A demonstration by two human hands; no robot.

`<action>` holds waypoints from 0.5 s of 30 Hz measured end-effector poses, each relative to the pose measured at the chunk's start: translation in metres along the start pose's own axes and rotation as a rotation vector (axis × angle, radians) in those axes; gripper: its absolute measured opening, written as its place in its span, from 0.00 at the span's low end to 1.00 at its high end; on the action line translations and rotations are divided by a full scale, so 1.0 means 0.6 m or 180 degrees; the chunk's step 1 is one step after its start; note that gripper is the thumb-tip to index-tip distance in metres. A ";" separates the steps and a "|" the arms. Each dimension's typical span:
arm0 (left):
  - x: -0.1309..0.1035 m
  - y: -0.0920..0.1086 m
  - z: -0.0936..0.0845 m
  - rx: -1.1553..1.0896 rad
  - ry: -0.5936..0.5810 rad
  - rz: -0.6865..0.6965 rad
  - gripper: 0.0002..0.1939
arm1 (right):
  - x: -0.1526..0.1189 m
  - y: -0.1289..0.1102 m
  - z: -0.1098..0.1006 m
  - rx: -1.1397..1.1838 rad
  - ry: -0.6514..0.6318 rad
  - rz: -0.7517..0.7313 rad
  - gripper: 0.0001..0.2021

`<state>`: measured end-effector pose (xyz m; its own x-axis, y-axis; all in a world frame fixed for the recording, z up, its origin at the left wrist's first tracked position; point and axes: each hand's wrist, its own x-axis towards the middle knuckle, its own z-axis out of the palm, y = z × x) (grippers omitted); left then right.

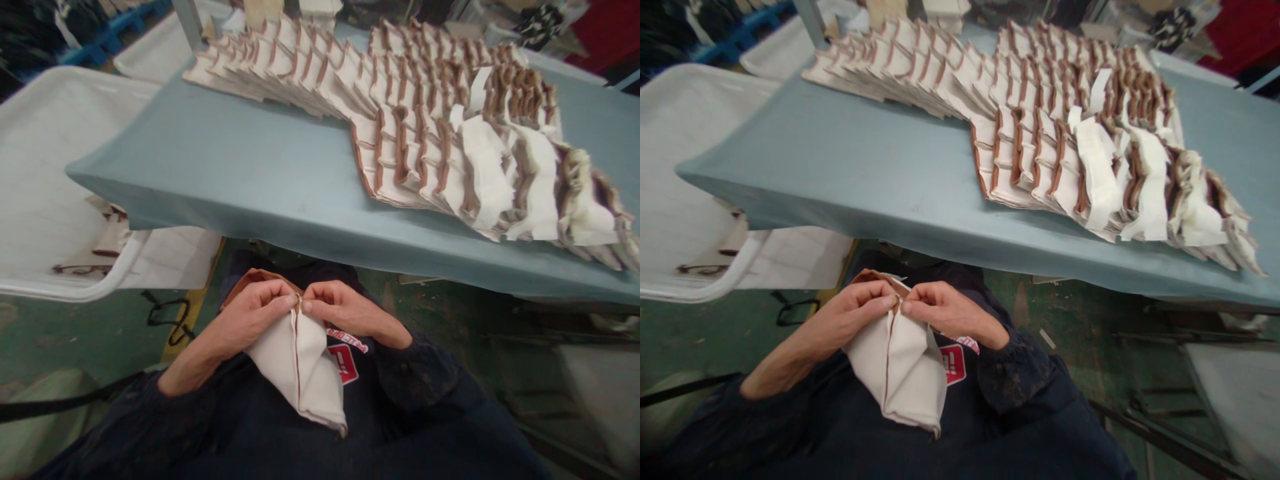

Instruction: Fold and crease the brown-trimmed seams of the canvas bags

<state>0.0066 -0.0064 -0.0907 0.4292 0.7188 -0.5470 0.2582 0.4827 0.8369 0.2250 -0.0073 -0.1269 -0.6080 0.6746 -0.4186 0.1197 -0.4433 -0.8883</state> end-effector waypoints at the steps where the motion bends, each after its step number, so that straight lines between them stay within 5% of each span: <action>1: 0.001 0.000 0.000 -0.0023 0.0013 -0.0007 0.22 | 0.002 -0.001 0.000 0.0034 -0.0010 0.0022 0.27; 15: 0.009 -0.013 -0.002 -0.0072 0.0069 -0.0078 0.21 | 0.005 -0.003 0.001 0.0146 0.0034 0.0106 0.32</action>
<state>0.0055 -0.0057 -0.1004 0.4040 0.7171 -0.5679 0.2486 0.5114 0.8226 0.2224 -0.0050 -0.1261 -0.5959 0.6651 -0.4500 0.1035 -0.4920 -0.8644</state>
